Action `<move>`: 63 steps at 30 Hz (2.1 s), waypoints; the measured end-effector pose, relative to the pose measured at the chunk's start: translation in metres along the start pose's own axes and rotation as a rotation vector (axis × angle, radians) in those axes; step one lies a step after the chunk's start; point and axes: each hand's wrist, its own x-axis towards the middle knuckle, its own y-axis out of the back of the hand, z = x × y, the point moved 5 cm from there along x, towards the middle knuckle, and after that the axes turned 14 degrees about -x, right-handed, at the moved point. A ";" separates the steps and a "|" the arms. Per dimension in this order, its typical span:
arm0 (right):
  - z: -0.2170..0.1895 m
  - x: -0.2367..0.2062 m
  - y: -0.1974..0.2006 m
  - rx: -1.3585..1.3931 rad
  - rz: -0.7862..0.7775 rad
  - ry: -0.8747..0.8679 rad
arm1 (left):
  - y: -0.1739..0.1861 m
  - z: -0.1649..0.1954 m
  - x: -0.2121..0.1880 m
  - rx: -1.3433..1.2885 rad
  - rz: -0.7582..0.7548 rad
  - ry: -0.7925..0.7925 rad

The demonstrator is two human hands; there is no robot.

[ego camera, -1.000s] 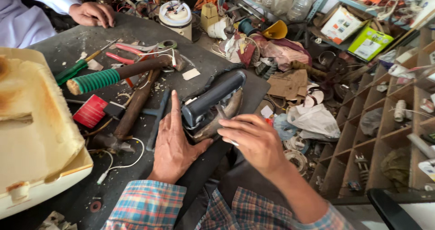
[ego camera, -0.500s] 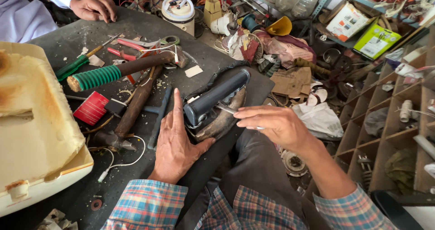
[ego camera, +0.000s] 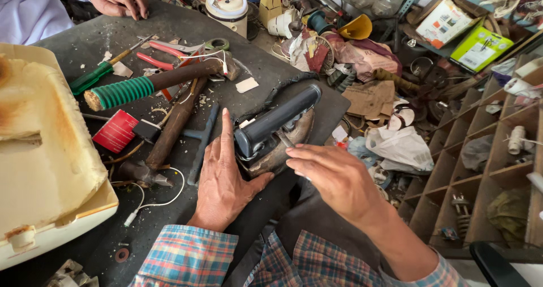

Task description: The person uses a screwdriver to loosen and remove screws from a small black appliance on a cluttered workbench. The person repeatedly inserts and turns the screwdriver, then lifts the appliance to inspect it.

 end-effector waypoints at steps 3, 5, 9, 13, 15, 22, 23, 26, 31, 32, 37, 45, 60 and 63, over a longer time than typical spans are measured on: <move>-0.003 0.001 0.000 -0.003 0.010 -0.002 | 0.000 0.000 0.000 -0.002 0.001 -0.011; -0.006 0.001 -0.002 -0.036 0.031 -0.017 | 0.001 -0.001 0.000 -0.005 0.001 -0.018; -0.015 0.003 -0.005 -0.041 0.049 -0.040 | 0.001 -0.001 -0.001 -0.005 0.010 -0.027; -0.033 0.011 -0.005 -0.165 0.068 0.006 | 0.001 -0.001 0.001 -0.041 0.005 -0.031; -0.040 0.016 -0.006 -0.201 0.057 0.014 | 0.001 -0.002 0.001 -0.043 0.007 -0.017; -0.036 0.019 -0.001 -0.175 0.126 0.000 | 0.002 0.000 0.000 -0.022 0.014 -0.049; -0.036 0.018 -0.001 -0.161 0.139 -0.002 | 0.002 0.000 -0.001 -0.016 0.018 -0.045; -0.033 0.018 -0.005 -0.136 0.140 -0.037 | 0.001 -0.002 0.001 -0.008 0.026 -0.055; -0.029 0.023 -0.005 -0.118 0.174 -0.053 | 0.002 -0.001 -0.003 -0.035 0.029 -0.086; -0.030 0.024 -0.004 -0.133 0.173 -0.031 | 0.002 -0.001 -0.002 -0.022 0.029 -0.082; -0.033 0.025 0.000 -0.139 0.162 -0.018 | 0.001 0.000 -0.002 -0.036 0.031 -0.104; -0.033 0.016 -0.008 0.039 0.123 -0.038 | 0.002 -0.002 0.000 -0.022 0.023 -0.057; 0.034 -0.018 -0.018 0.163 0.049 -0.201 | 0.000 -0.001 0.001 0.000 -0.011 0.036; 0.049 -0.016 -0.012 0.233 -0.012 -0.132 | 0.000 -0.001 0.000 0.003 -0.013 0.047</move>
